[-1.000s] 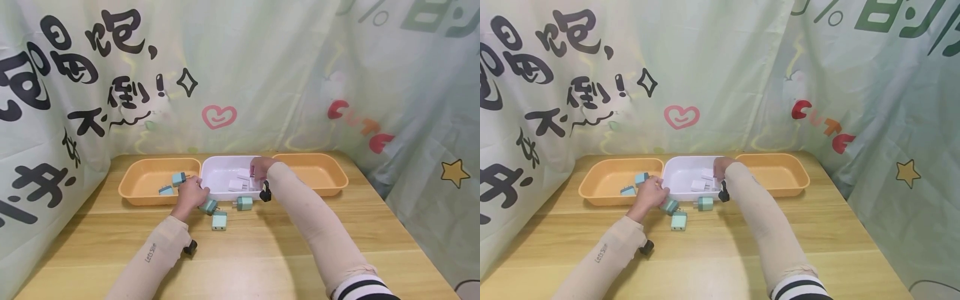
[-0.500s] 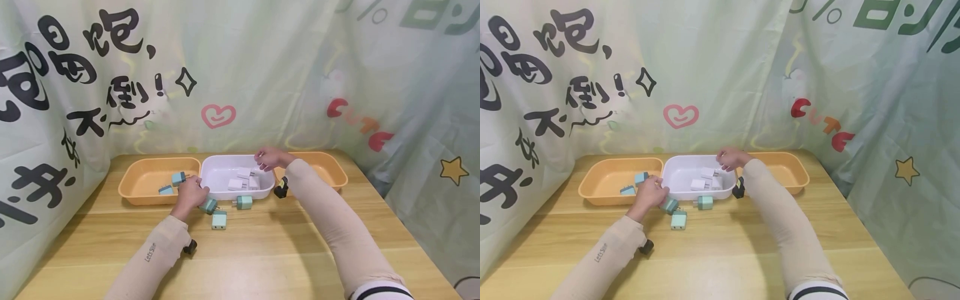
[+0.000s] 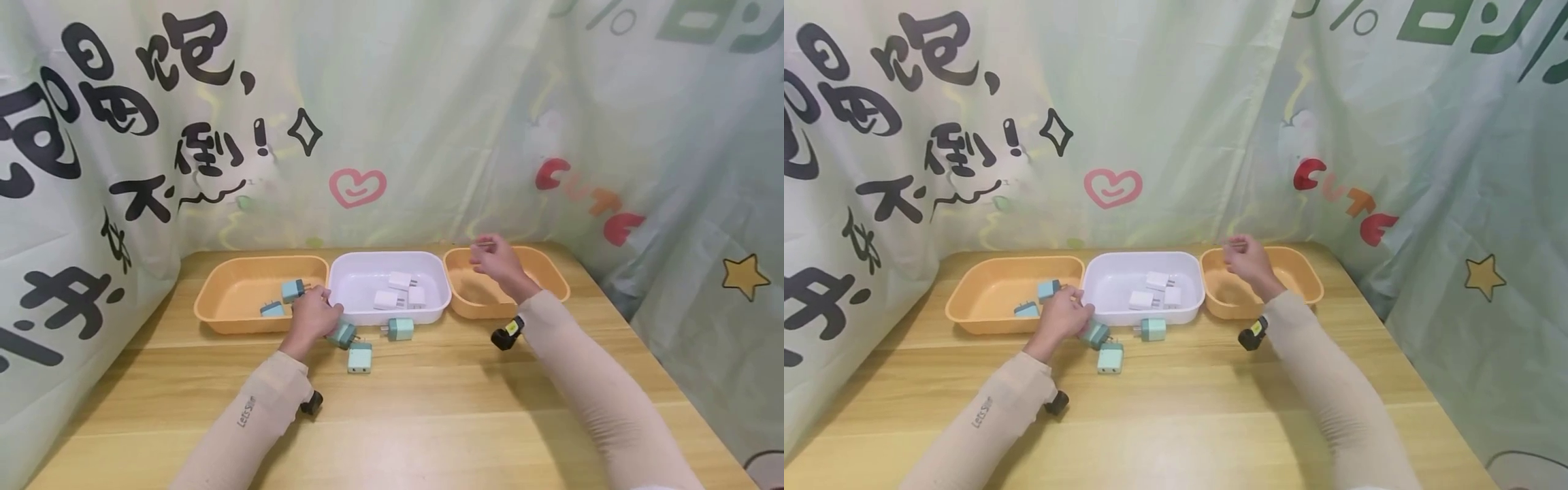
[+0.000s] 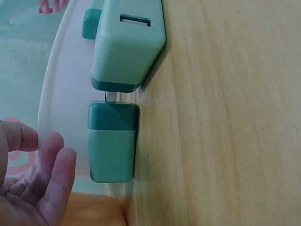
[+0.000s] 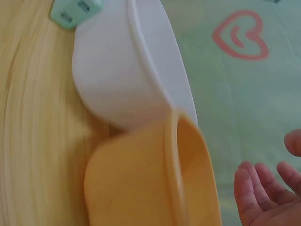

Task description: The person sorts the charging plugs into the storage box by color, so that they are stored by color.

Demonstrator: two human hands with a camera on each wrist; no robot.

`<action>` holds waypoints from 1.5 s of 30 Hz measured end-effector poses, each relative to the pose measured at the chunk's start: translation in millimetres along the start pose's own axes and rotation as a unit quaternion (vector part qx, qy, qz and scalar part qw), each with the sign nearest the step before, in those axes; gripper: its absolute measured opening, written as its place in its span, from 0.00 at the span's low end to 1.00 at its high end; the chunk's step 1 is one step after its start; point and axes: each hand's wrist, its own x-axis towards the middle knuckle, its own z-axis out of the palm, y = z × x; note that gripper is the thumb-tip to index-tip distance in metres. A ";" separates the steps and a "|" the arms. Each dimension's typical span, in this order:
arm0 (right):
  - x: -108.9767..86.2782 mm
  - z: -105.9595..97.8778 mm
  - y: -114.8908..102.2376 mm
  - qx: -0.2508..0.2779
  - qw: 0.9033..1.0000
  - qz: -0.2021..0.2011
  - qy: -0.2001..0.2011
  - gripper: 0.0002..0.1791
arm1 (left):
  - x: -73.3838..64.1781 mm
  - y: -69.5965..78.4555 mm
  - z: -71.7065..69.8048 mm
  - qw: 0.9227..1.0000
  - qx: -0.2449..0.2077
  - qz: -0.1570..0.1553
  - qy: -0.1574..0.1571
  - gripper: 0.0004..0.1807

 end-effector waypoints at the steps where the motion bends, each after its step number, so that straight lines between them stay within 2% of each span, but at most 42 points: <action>1: -2.5 -6.6 3.7 0.007 1.000 0.002 0.013 0.25 | -0.1 -0.1 0.4 1.000 -0.002 -0.001 -0.001 0.21; 5: -12.1 -30.3 16.7 0.024 0.997 0.010 0.069 0.25 | -1.0 -0.8 1.8 1.000 -0.009 -0.006 -0.004 0.19; 9: -20.9 -50.8 26.2 0.108 0.986 0.028 0.127 0.15 | -1.4 -1.0 2.7 1.000 -0.015 -0.003 -0.002 0.20; 12: -26.8 -65.2 30.4 0.189 0.966 0.047 0.169 0.10 | -0.6 -1.4 2.6 1.000 -0.008 0.001 0.002 0.21; 16: -33.5 -82.7 34.1 0.250 0.937 0.066 0.233 0.10 | 0.5 -1.7 2.3 1.000 0.001 0.005 0.001 0.23; 19: -38.5 -93.3 37.3 0.276 0.917 0.076 0.277 0.11 | 0.4 -1.7 2.1 1.000 -0.005 0.003 -0.006 0.24; 21: -41.7 -99.0 39.6 0.279 0.908 0.082 0.301 0.11 | 0.1 -1.7 1.7 1.000 -0.008 0.002 -0.011 0.25; 23: -44.2 -104.1 43.4 0.272 0.903 0.088 0.320 0.12 | -0.2 -1.5 0.8 1.000 -0.010 0.001 -0.016 0.25; 25: -46.0 -108.7 48.3 0.251 0.903 0.096 0.336 0.12 | -1.0 -1.2 -0.4 1.000 -0.011 -0.001 -0.023 0.24; 28: -47.6 -114.0 58.1 0.213 0.907 0.106 0.346 0.12 | -1.6 -1.2 -2.2 0.999 -0.021 0.001 -0.033 0.22; 31: -49.2 -115.4 68.0 0.173 0.916 0.125 0.340 0.15 | -3.2 -1.2 -4.5 0.998 -0.049 0.003 -0.043 0.18; 34: -51.8 -114.7 77.0 0.159 0.926 0.139 0.314 0.20 | -5.6 -1.6 -6.7 0.995 -0.084 -0.001 -0.051 0.16; 36: -54.3 -114.1 81.8 0.174 0.930 0.141 0.292 0.20 | -7.1 -2.3 -8.1 0.993 -0.101 -0.006 -0.055 0.15; 40: -59.6 -112.8 87.0 0.215 0.940 0.126 0.232 0.15 | -9.5 -3.4 -10.0 0.991 -0.114 -0.008 -0.067 0.13; 45: -62.8 -111.7 88.8 0.233 0.948 0.110 0.189 0.12 | -12.4 -4.8 -11.6 0.987 -0.122 -0.002 -0.104 0.13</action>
